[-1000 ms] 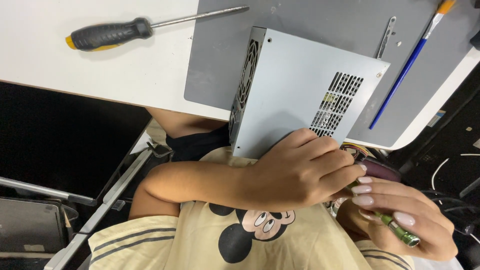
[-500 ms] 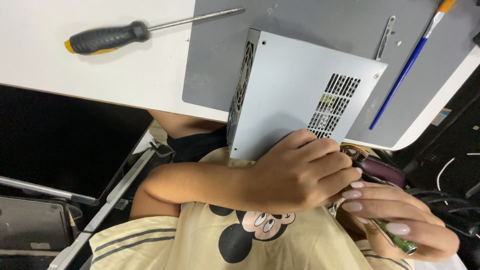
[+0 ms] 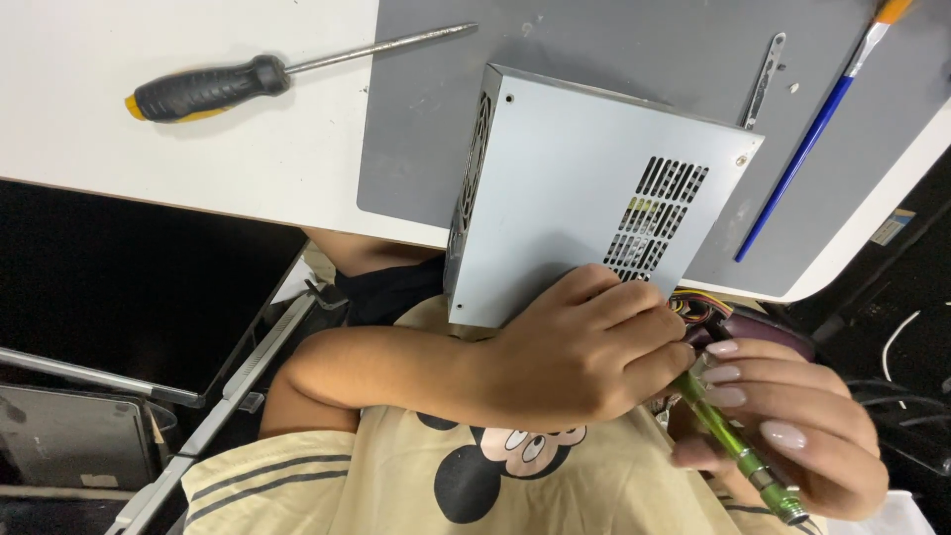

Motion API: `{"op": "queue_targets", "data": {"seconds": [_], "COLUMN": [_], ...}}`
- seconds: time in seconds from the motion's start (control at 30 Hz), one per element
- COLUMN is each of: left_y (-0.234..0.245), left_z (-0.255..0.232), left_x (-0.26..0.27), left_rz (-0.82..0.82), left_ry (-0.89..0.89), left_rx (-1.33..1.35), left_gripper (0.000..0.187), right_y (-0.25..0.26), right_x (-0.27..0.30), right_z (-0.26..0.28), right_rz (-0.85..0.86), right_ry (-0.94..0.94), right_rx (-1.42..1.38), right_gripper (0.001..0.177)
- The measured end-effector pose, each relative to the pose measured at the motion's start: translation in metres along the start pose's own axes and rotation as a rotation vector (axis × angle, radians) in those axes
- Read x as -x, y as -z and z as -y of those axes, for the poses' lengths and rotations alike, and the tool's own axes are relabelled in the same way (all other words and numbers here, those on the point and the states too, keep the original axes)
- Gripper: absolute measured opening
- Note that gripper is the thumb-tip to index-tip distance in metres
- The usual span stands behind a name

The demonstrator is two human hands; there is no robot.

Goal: Cleaning dust from a power supply unit using a brush and performing maintenance with a screwdriver and probe.

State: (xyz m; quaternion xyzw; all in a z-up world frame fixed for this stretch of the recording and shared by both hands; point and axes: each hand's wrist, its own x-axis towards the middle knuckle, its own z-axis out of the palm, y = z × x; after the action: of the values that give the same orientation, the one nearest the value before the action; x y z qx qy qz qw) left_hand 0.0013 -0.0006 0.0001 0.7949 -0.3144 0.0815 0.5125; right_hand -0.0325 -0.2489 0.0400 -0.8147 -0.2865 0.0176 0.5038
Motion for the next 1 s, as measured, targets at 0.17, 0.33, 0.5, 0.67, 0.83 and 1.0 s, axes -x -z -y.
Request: {"op": "queue_targets", "data": {"seconds": [0.17, 0.33, 0.5, 0.67, 0.83, 1.0], "left_y": [0.002, 0.003, -0.002, 0.005, -0.002, -0.001], "left_z": [-0.001, -0.001, -0.002, -0.002, 0.0, -0.001], "left_x": [-0.007, -0.005, -0.007, -0.006, -0.001, -0.004], "left_rz": [-0.027, 0.008, -0.077, -0.014, -0.024, -0.039], "left_ry": [0.005, -0.012, -0.032, -0.015, -0.049, -0.038], "left_rx": [-0.108, -0.042, -0.16, -0.164, -0.163, -0.235], "left_gripper": [0.014, 0.017, 0.025, 0.01, 0.019, 0.018], "right_y": [0.008, -0.001, -0.004, 0.002, -0.002, 0.016], "right_x": [0.004, -0.003, -0.024, -0.01, -0.005, 0.015], "right_z": [0.016, 0.018, 0.028, 0.03, 0.015, -0.006], "right_rz": [0.017, 0.053, 0.018, 0.015, 0.009, 0.048], "right_ry": [-0.115, -0.125, -0.272, -0.282, -0.193, -0.176], "right_rx": [-0.02, 0.027, 0.108, 0.104, 0.046, -0.091], "right_gripper": [0.042, 0.035, 0.06, 0.049, 0.049, 0.042]}}
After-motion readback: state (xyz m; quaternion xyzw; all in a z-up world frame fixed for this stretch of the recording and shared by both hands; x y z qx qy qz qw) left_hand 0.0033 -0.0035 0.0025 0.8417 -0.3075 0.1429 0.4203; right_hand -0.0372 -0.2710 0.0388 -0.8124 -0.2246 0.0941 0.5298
